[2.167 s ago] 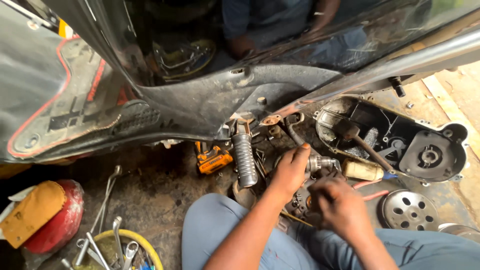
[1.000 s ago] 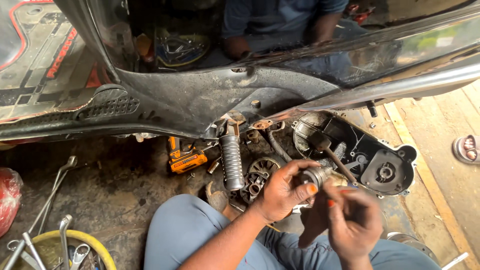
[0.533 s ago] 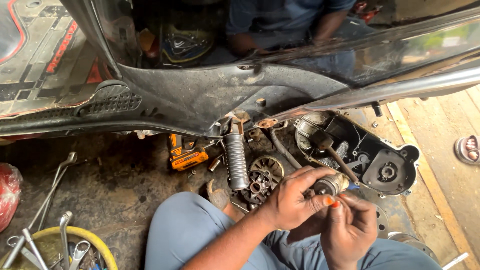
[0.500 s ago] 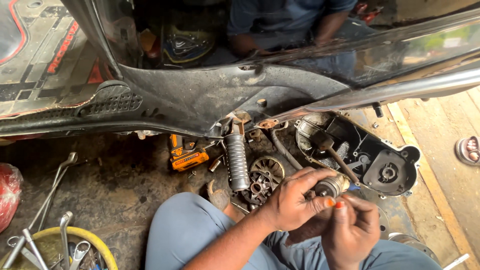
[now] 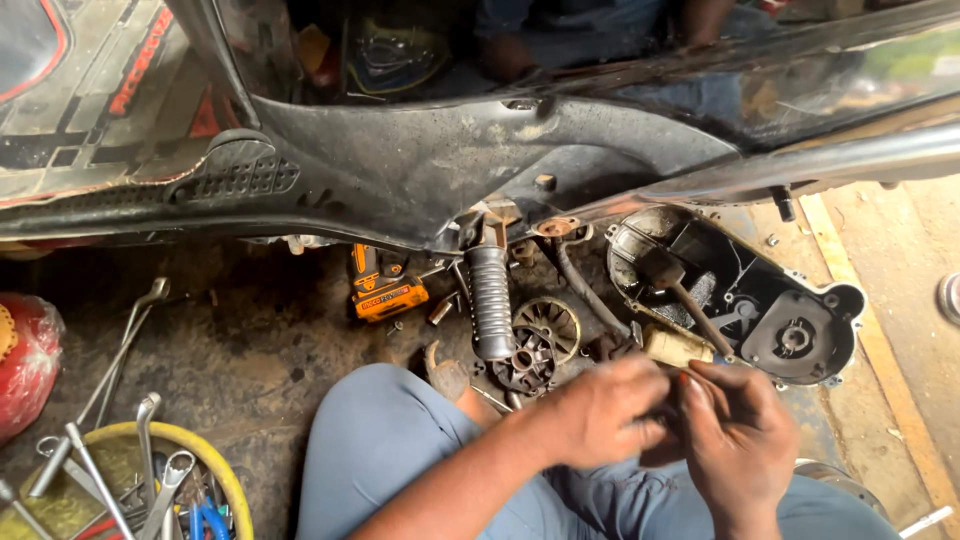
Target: The person wipes a bearing and a gear with a cloth, then holds the bearing against the gear while fitting the assembly into the scooter's engine case.
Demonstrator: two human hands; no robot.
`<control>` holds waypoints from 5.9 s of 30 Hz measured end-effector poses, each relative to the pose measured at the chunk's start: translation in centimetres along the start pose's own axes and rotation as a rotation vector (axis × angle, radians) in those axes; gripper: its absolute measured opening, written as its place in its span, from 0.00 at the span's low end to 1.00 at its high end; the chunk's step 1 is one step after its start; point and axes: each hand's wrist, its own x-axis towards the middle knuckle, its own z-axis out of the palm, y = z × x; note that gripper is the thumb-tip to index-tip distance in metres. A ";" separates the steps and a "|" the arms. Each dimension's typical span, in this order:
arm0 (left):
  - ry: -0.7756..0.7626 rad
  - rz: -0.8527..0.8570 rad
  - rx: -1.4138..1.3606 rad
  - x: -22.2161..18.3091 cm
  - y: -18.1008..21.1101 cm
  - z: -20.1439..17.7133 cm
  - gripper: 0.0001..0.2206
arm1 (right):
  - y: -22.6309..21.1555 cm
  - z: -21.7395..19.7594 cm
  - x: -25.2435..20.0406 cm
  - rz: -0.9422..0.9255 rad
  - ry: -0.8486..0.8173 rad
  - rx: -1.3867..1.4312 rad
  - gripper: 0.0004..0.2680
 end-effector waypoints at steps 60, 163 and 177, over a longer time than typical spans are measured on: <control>0.107 -0.094 -0.462 0.7 0.1 1.8 0.21 | 0.9 -4.2 2.3 0.036 0.188 0.061 0.05; 0.214 -0.266 -0.201 1.9 0.8 -1.6 0.16 | -0.7 2.1 -0.6 -0.272 -0.037 -0.257 0.06; 0.364 -0.493 -0.204 1.8 -0.4 -1.5 0.14 | -1.7 2.3 0.0 -0.257 -0.187 -0.347 0.10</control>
